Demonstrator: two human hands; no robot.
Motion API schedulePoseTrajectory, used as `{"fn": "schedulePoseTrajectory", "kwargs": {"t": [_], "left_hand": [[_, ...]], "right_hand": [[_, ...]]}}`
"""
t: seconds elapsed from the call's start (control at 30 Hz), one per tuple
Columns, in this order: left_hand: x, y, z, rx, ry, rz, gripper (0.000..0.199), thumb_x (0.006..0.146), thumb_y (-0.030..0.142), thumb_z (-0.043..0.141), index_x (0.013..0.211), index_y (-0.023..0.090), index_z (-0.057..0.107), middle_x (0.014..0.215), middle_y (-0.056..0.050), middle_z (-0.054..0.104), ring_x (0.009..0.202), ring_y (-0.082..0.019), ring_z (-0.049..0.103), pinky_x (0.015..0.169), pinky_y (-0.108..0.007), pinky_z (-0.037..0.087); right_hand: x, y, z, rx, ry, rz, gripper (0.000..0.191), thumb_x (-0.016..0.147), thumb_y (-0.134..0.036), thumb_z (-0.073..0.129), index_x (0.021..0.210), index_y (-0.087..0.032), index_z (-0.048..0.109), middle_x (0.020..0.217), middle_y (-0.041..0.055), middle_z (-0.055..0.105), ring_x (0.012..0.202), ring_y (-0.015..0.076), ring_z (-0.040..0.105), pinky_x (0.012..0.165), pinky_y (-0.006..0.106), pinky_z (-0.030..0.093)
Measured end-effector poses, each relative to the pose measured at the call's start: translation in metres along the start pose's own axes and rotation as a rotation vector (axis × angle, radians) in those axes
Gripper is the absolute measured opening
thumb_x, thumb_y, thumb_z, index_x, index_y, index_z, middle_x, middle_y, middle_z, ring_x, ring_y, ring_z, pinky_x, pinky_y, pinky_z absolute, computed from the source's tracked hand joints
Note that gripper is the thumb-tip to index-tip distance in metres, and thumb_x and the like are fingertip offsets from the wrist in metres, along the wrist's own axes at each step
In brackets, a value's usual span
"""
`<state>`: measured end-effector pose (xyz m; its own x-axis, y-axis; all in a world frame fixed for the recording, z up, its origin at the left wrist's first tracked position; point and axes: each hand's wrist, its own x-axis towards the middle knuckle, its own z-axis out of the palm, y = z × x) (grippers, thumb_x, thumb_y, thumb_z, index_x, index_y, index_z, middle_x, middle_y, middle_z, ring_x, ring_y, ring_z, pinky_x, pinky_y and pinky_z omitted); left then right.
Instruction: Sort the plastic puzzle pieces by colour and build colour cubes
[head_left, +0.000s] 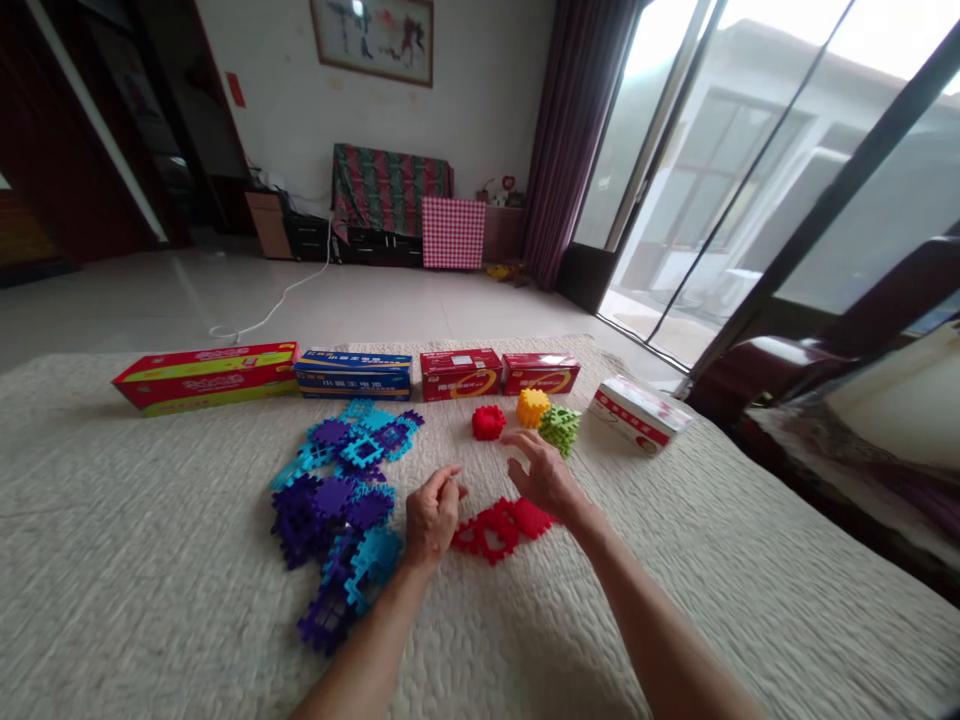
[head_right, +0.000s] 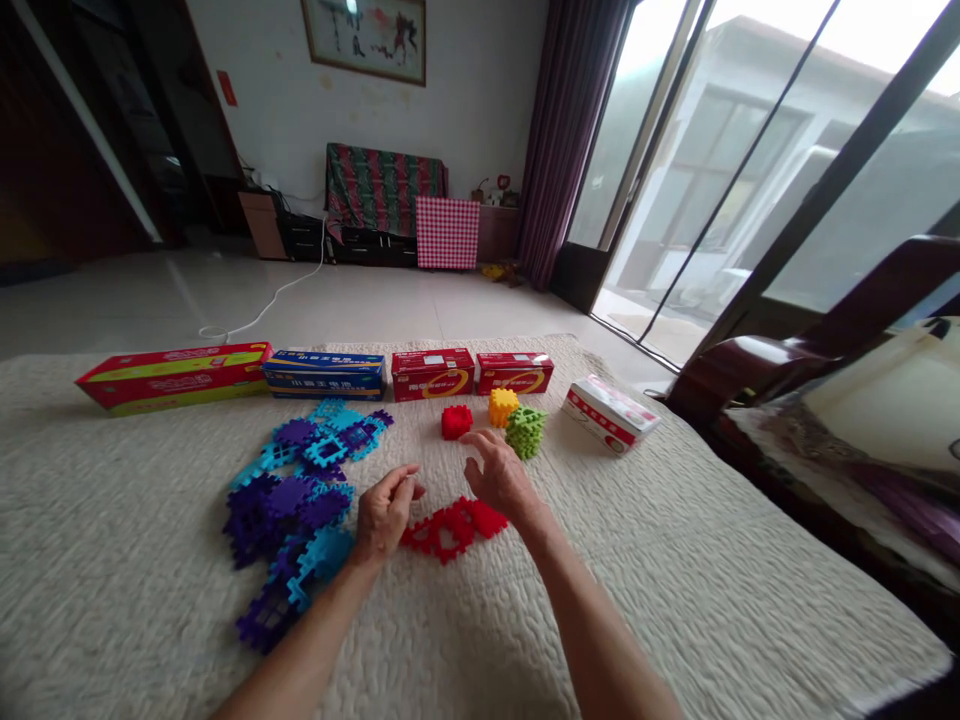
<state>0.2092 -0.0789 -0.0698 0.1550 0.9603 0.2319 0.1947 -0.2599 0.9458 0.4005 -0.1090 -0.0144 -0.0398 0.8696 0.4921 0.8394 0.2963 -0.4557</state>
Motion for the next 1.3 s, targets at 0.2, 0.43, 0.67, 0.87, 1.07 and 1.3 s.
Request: {"fn": "schedulePoseTrajectory", "kwargs": {"t": [0.2, 0.43, 0.67, 0.87, 1.07, 1.3], "left_hand": [[-0.001, -0.002, -0.001, 0.020, -0.083, 0.053, 0.034, 0.083, 0.033, 0.048, 0.104, 0.016, 0.068, 0.079, -0.005, 0.073, 0.075, -0.017, 0.068, 0.071, -0.025, 0.052], [-0.001, 0.000, -0.002, 0.051, -0.105, 0.088, 0.033, 0.079, 0.033, 0.052, 0.101, 0.015, 0.070, 0.078, -0.005, 0.073, 0.071, -0.017, 0.067, 0.067, -0.025, 0.052], [-0.001, -0.003, 0.000, 0.009, -0.110, 0.074, 0.033, 0.081, 0.033, 0.051, 0.101, 0.014, 0.069, 0.079, -0.007, 0.074, 0.074, -0.018, 0.070, 0.069, -0.026, 0.053], [0.000, -0.005, 0.000, 0.012, -0.104, 0.084, 0.032, 0.081, 0.032, 0.051, 0.100, 0.015, 0.069, 0.080, -0.007, 0.075, 0.076, -0.019, 0.071, 0.071, -0.027, 0.055], [-0.001, -0.001, 0.001, 0.044, -0.088, 0.094, 0.031, 0.080, 0.031, 0.050, 0.097, 0.016, 0.070, 0.078, -0.006, 0.075, 0.072, -0.018, 0.070, 0.072, -0.027, 0.055], [-0.001, 0.004, 0.000, 0.054, -0.083, 0.102, 0.030, 0.079, 0.027, 0.050, 0.096, 0.016, 0.072, 0.081, -0.007, 0.075, 0.073, -0.019, 0.070, 0.073, -0.028, 0.055]], "right_hand": [[-0.049, -0.002, -0.018, 0.014, -0.118, 0.102, 0.049, 0.063, -0.003, 0.048, 0.107, -0.020, 0.061, 0.113, 0.0085, 0.064, 0.104, 0.0219, 0.060, 0.092, 0.039, 0.047], [-0.080, -0.012, -0.030, -0.108, -0.317, 0.153, 0.073, 0.054, 0.000, 0.045, 0.122, -0.024, 0.052, 0.132, 0.0082, 0.054, 0.123, 0.0259, 0.046, 0.098, 0.049, 0.038], [-0.075, -0.021, -0.022, -0.163, -0.336, 0.180, 0.058, 0.065, -0.001, 0.045, 0.115, -0.029, 0.054, 0.125, 0.0053, 0.059, 0.119, 0.0273, 0.045, 0.097, 0.058, 0.029], [-0.074, -0.020, -0.025, -0.118, -0.275, 0.147, 0.047, 0.067, -0.003, 0.050, 0.107, -0.025, 0.058, 0.115, 0.0063, 0.062, 0.109, 0.0230, 0.053, 0.093, 0.043, 0.038], [-0.066, -0.005, -0.020, -0.006, -0.164, 0.127, 0.050, 0.067, -0.007, 0.056, 0.115, -0.022, 0.055, 0.115, 0.0093, 0.060, 0.099, 0.0204, 0.060, 0.086, 0.035, 0.047], [0.008, 0.014, 0.001, -0.019, -0.039, 0.022, 0.050, 0.069, -0.007, 0.056, 0.117, -0.020, 0.053, 0.116, 0.0098, 0.059, 0.106, 0.0216, 0.057, 0.092, 0.037, 0.046]]}}
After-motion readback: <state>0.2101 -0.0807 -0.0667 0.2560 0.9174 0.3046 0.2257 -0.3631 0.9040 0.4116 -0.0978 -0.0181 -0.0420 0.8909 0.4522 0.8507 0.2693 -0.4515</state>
